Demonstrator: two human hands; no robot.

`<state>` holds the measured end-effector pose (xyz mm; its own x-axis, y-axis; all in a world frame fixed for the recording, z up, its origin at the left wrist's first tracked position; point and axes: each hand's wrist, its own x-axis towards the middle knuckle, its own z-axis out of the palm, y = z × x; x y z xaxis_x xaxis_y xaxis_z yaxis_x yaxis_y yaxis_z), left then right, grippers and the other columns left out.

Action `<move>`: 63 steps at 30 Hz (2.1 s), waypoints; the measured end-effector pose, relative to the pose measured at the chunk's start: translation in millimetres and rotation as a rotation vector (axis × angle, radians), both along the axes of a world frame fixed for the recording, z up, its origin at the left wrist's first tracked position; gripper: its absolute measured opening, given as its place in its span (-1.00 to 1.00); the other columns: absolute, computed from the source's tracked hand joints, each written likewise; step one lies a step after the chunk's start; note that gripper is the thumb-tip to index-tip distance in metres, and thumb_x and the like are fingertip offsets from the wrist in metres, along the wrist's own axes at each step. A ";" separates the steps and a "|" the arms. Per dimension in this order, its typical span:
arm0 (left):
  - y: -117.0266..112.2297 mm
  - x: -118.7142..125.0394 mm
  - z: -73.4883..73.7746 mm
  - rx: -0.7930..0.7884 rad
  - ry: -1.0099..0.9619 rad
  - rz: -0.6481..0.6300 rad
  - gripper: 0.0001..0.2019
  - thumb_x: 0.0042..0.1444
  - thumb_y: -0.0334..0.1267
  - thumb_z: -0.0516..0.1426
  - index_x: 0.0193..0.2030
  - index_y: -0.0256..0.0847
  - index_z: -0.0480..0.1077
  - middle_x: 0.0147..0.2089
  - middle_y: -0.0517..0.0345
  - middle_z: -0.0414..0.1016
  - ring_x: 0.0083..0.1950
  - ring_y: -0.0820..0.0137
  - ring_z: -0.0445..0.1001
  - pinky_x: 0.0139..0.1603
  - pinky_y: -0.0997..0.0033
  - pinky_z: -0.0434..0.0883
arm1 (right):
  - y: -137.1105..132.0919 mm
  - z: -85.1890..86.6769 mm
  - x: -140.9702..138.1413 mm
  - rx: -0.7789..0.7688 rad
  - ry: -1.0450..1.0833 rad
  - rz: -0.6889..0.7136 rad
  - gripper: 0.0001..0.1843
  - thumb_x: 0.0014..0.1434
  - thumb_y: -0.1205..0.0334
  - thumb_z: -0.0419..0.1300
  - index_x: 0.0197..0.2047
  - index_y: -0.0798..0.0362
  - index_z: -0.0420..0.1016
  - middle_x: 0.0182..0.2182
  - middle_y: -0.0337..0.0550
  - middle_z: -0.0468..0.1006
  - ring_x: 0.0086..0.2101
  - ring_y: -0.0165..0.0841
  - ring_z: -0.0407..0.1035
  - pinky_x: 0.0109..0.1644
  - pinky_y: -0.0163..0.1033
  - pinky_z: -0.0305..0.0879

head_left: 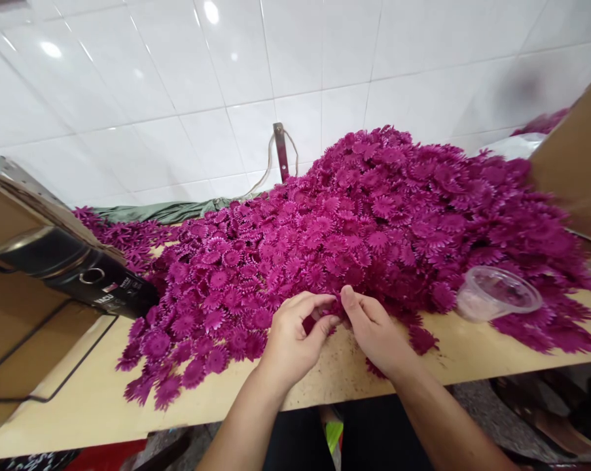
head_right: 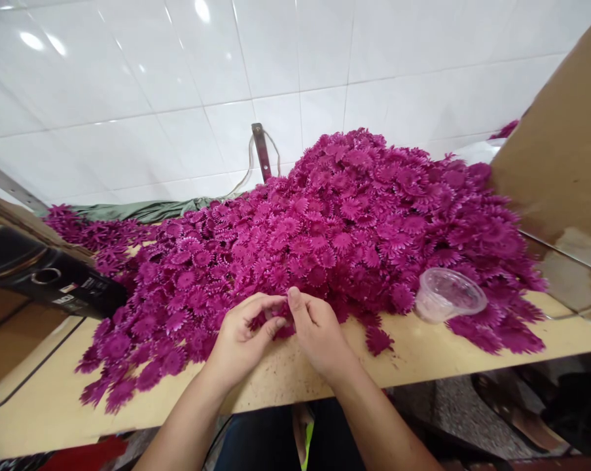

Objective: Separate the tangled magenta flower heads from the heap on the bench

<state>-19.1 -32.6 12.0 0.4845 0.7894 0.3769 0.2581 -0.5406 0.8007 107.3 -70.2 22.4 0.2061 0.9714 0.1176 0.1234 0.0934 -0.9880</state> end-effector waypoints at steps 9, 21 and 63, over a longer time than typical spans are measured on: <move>7.0 5.6 -0.8 -0.288 -0.285 0.144 -0.92 0.02 -0.28 0.09 -0.41 -0.22 0.36 -0.44 0.19 0.41 -0.38 0.44 0.37 -0.31 0.46 0.32 | -3.2 -3.2 6.4 0.027 -0.244 -0.079 -0.67 0.16 0.01 0.01 -0.52 0.04 0.23 -0.59 -0.29 0.25 -0.53 -0.45 0.15 -0.45 -0.31 0.12; 13.4 4.8 -5.9 -0.600 -0.373 0.119 -0.56 -0.12 0.10 0.15 -0.66 -0.23 0.14 -0.67 0.36 0.08 -0.60 0.58 0.07 -0.57 0.54 0.09 | 6.9 -7.6 -8.1 0.022 0.048 0.182 -0.75 0.06 0.19 0.12 -0.17 0.08 0.31 -0.27 -0.09 0.45 -0.26 -0.35 0.36 -0.15 -0.19 0.32; 6.9 -9.8 -6.6 -0.464 -0.367 0.151 -0.48 -0.15 0.20 0.12 -0.74 -0.22 0.13 -0.71 0.34 0.06 -0.62 0.57 0.01 -0.56 0.52 0.06 | 28.9 -1.9 -15.7 -0.013 0.134 0.132 -0.88 -0.11 0.22 0.17 -0.52 0.09 0.33 -0.62 -0.32 0.33 -0.55 -0.48 0.21 -0.43 -0.30 0.18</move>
